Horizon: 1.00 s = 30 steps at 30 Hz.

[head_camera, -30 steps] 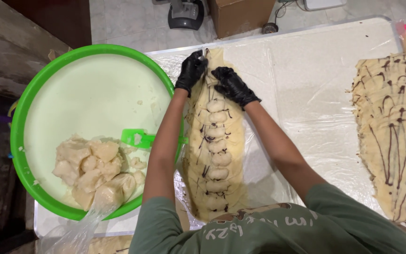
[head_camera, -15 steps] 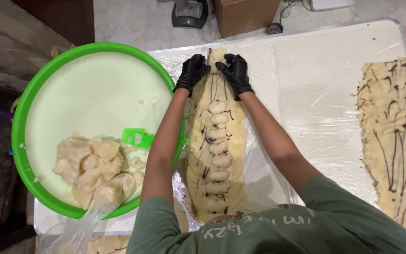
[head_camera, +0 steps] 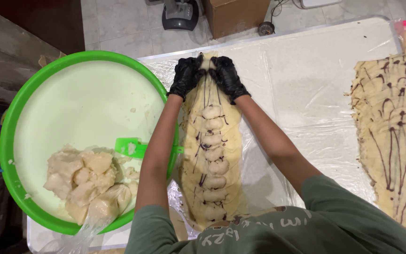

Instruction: Roll individual pieces of dough into small pastries and place them into a storage crate.

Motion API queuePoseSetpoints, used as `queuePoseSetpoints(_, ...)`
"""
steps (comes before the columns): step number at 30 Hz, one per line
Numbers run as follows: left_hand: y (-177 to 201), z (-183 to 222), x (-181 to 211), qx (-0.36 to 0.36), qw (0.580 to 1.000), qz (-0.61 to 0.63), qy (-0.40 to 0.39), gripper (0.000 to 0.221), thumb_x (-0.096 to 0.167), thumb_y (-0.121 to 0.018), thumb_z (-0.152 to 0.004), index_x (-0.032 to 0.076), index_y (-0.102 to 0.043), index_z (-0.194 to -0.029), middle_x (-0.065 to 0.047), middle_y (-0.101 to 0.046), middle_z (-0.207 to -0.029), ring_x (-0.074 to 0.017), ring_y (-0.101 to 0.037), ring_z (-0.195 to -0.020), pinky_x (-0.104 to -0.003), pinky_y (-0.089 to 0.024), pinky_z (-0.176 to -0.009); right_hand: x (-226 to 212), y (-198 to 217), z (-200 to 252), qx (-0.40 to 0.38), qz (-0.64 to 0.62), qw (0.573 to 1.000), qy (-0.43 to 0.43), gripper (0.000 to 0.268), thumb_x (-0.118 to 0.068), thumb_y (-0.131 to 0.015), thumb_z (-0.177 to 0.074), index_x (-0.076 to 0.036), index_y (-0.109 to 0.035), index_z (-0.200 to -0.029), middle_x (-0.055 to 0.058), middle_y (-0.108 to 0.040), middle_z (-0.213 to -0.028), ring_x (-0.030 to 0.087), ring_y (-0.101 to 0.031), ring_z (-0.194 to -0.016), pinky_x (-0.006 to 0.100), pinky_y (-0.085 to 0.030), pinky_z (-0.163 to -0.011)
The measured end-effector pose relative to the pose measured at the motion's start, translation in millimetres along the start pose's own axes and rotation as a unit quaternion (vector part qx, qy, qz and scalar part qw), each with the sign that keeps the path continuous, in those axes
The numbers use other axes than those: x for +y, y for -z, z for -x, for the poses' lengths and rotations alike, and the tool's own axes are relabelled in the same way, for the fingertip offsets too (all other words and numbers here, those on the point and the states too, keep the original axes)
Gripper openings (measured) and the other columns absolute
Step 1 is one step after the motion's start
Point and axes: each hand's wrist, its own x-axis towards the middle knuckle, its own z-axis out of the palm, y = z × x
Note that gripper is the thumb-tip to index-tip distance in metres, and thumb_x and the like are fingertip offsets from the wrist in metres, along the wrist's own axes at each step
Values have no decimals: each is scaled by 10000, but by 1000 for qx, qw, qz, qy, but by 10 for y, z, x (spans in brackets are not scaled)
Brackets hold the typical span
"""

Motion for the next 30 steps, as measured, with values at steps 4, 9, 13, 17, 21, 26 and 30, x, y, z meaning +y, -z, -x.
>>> queuePoseSetpoints(4, 207, -170, 105, 68, 993, 72, 66, 702, 500, -717, -958, 265, -422, -1550, -133, -763, -1146, -379, -692, -1133, -543, -561, -999, 101, -17, -275, 49, -17, 999, 4, 457, -402, -652, -1041, -149, -633, -1421, 153, -707, -1220, 390, -644, -1159, 508, -533, -1013)
queuePoseSetpoints(9, -177, -739, -296, 187, 982, -23, -17, 540, 472, -682, -965, 292, -554, -1457, -138, -774, -930, -412, -709, -884, -508, -532, -728, -46, 55, -581, 145, -92, 985, 20, 319, -233, -664, -1020, -33, -712, -1264, 178, -753, -1179, 346, -728, -1065, 437, -582, -947)
queuePoseSetpoints(13, -211, -792, -340, 265, 953, -141, -34, 517, 577, -705, -897, 244, -678, -1291, -97, -747, -776, -426, -684, -759, -540, -489, -672, -81, 78, -727, 193, 109, 974, 46, 297, -311, -716, -945, -74, -732, -1123, 141, -739, -1035, 365, -684, -940, 482, -526, -851)
queuePoseSetpoints(17, 270, -451, 109, 285, 955, 29, 79, 370, 443, -687, -931, 232, -733, -1231, -93, -811, -988, -352, -748, -933, -446, -569, -832, -512, 367, -795, 27, -87, 987, 133, 286, -327, -723, -980, -138, -641, -782, 80, -651, -770, 278, -618, -722, 441, -459, -662)
queuePoseSetpoints(21, 554, 135, 292, 272, 936, 224, 10, 333, 300, -683, -976, 142, -679, -1269, -19, -804, -1003, -154, -766, -776, -326, -589, -745, -553, 555, -571, -76, -423, 859, -278, 371, -215, -599, -987, -199, -681, -1348, -1, -747, -1050, 63, -597, -724, 190, -511, -596)
queuePoseSetpoints(26, 1215, 1590, 857, 68, 950, 292, -84, 428, 157, -711, -1012, 83, -605, -1419, 44, -704, -936, -71, -647, -881, -266, -551, -812, 536, 105, -894, 59, -607, 766, -203, 294, -424, -590, -1005, -193, -710, -1142, 29, -745, -949, 185, -725, -755, 322, -569, -605)
queuePoseSetpoints(30, 1225, 2668, 945, -17, 989, 106, -97, 782, 460, -858, -834, 150, -559, -1485, -131, -693, -1355, -286, -700, -1157, -422, -548, -948, -552, 1638, 250, 7, -561, 773, -296, 334, -297, -682, -1012, -171, -654, -1320, 14, -758, -1089, 93, -706, -845, 253, -600, -713)
